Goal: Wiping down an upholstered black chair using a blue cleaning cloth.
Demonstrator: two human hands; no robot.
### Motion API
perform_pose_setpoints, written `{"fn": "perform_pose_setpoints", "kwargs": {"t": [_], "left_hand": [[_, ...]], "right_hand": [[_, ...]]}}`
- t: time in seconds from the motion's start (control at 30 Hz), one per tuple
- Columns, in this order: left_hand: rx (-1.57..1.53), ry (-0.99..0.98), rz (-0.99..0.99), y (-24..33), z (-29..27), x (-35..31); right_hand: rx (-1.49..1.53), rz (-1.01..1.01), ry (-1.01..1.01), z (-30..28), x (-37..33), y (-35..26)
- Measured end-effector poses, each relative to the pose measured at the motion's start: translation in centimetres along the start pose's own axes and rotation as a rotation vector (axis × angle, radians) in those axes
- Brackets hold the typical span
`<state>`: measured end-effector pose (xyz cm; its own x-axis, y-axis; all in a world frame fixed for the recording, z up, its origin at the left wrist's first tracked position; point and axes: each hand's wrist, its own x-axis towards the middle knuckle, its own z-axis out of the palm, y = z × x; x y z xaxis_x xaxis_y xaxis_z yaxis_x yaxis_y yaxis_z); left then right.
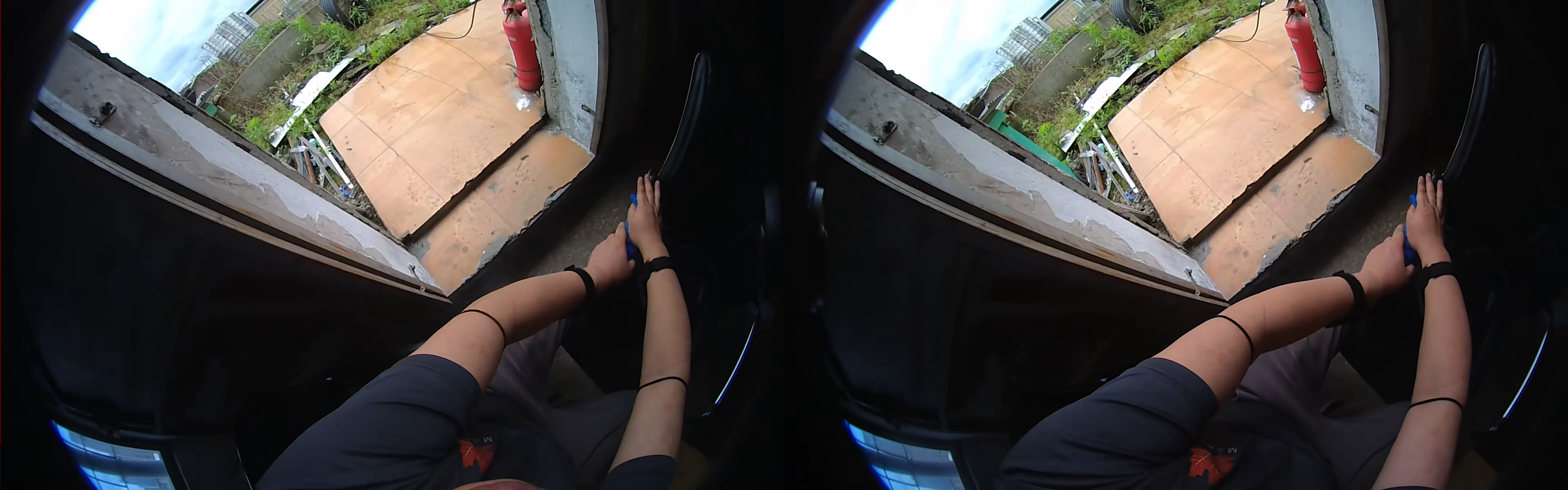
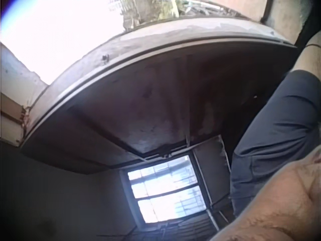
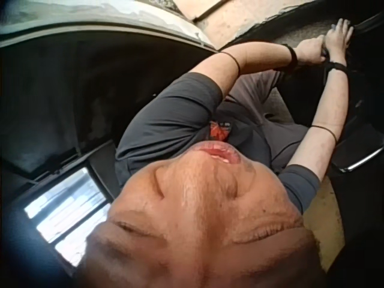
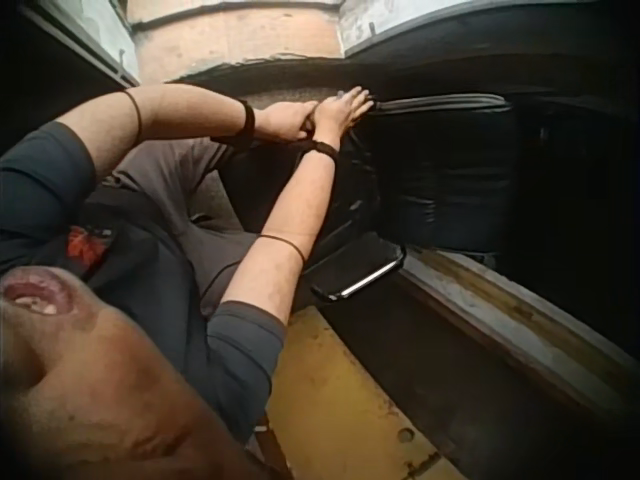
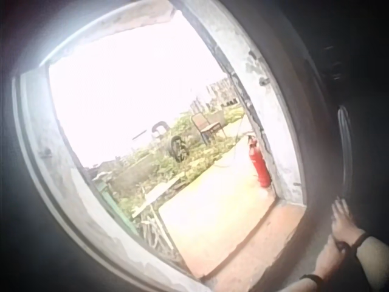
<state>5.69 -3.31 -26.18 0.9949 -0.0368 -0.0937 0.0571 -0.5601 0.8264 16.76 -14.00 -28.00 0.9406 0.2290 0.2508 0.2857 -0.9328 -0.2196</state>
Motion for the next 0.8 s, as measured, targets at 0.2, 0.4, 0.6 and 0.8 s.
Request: {"fn": "perform_pose_setpoints", "kwargs": {"t": [0.2,0.4,0.6,0.8], "left_hand": [[0.066,-0.015,0.022,0.9,0.3,3.9],[0.074,-0.035,0.040,1.3,0.8,6.4],[0.088,-0.004,0.086,1.3,1.2,6.9],[0.055,0.073,0.100,1.4,1.1,5.3]], "right_hand": [[-0.010,0.081,-0.056,0.3,4.4,2.0],[-0.004,0.167,-0.095,1.1,7.9,3.9],[-0.014,0.194,-0.087,0.6,8.2,3.5],[-0.013,0.246,-0.246,-1.9,5.1,0.5]]}}
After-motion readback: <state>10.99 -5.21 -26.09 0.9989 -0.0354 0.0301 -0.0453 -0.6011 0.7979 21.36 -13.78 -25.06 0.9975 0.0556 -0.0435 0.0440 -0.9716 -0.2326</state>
